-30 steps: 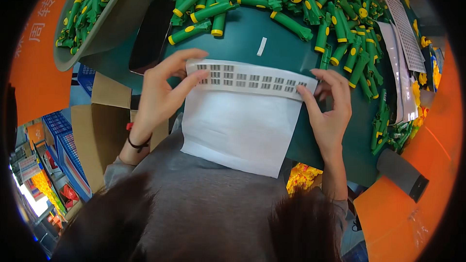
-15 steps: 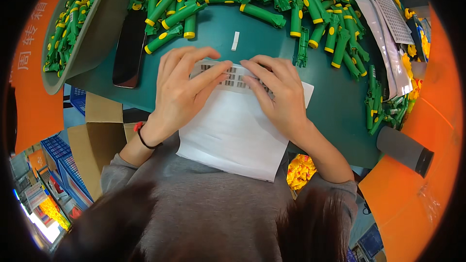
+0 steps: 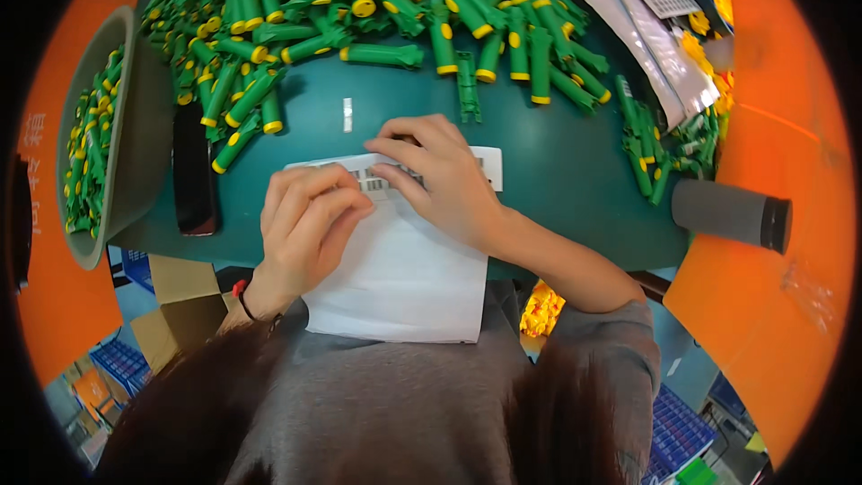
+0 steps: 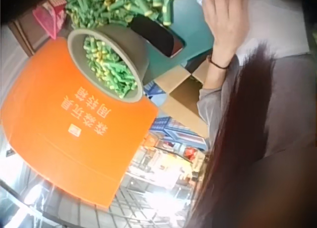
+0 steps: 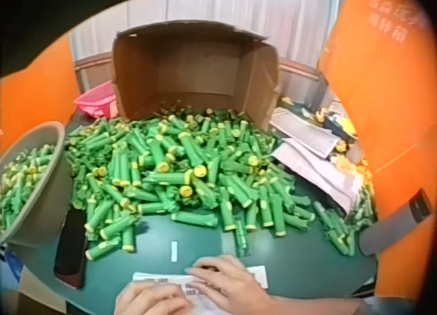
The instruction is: Manually assemble toy darts by attaching tips to foam bodies and applying barcode labels.
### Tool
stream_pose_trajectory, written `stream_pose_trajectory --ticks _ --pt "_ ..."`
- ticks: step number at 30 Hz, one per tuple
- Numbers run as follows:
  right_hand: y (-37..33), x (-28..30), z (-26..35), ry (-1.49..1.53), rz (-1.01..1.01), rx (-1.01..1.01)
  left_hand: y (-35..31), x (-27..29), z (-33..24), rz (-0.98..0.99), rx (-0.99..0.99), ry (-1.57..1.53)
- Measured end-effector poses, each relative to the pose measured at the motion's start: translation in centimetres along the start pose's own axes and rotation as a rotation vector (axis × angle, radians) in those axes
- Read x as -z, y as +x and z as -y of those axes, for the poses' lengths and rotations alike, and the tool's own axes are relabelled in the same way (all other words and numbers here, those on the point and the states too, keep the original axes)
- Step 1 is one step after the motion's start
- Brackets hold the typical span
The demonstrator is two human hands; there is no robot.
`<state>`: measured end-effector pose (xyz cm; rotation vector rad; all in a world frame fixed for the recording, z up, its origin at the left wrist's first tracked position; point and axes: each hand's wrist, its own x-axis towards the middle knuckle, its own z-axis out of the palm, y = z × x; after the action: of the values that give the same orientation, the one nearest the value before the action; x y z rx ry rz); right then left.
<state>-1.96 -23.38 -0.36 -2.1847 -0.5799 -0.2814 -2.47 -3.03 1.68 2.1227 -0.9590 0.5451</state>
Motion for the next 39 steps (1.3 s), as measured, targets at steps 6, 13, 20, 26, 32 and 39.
stream_pose_trajectory --ticks 6,13,20,26,32,39 --pt "0.8 8.1 -1.4 -0.704 -0.385 -0.297 -0.4 -1.1 0.2 -0.02 0.07 -0.154" --pt "-1.3 9.7 -4.2 -0.829 -0.308 -0.314 -0.3 -1.3 0.4 -0.025 0.133 -0.258" --pt "-0.8 9.3 -4.1 -0.691 -0.381 -0.254 -0.9 -0.8 0.3 -0.012 0.149 -0.262" --pt "-0.6 5.9 3.0 0.558 -0.139 -0.387 -0.2 1.3 -0.8 -0.101 0.174 -0.361" --pt "-1.0 2.7 2.4 0.577 -0.029 -0.303 1.7 4.6 -2.4 -0.176 0.202 -0.37" --pt "-1.8 2.1 2.4 0.655 -0.033 -0.353 2.8 2.7 -0.7 0.042 0.262 -0.363"
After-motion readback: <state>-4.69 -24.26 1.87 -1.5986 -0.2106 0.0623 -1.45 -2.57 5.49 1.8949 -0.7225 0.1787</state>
